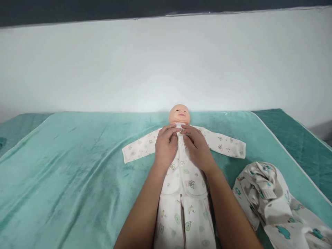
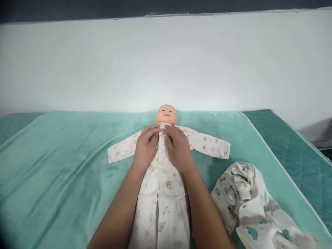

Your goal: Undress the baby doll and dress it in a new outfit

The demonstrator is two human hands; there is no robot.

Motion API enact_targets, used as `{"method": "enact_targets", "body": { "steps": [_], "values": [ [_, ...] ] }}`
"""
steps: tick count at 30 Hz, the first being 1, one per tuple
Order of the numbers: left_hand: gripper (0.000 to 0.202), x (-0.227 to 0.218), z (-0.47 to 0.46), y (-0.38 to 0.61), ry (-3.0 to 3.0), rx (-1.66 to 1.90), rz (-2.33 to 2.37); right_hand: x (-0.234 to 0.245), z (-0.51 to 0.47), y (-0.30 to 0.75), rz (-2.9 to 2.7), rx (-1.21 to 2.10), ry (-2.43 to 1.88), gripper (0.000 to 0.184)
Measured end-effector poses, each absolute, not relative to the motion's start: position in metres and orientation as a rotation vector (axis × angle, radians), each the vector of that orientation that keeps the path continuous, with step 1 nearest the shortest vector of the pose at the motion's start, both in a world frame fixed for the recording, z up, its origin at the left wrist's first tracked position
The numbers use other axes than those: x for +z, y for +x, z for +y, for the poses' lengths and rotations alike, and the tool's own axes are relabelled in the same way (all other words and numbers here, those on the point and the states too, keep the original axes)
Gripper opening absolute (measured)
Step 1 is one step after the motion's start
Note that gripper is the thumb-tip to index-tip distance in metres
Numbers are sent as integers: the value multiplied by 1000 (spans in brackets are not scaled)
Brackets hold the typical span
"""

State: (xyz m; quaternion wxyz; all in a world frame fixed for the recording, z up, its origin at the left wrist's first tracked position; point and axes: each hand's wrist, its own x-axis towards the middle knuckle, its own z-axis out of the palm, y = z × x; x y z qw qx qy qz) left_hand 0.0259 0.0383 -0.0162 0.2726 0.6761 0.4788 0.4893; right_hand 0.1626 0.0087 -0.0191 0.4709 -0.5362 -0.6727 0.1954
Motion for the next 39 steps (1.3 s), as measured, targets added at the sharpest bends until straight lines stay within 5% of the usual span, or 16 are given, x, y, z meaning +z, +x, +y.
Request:
{"method": "enact_targets", "body": {
  "steps": [12,39],
  "values": [
    [18,-16,16,26,1754,1329,1332,-20,6,163,-1403,652,-1276,7],
    [12,-26,14,1,1741,1218,1030,-22,-28,158,-1513,335,-1200,21]
  ]
}}
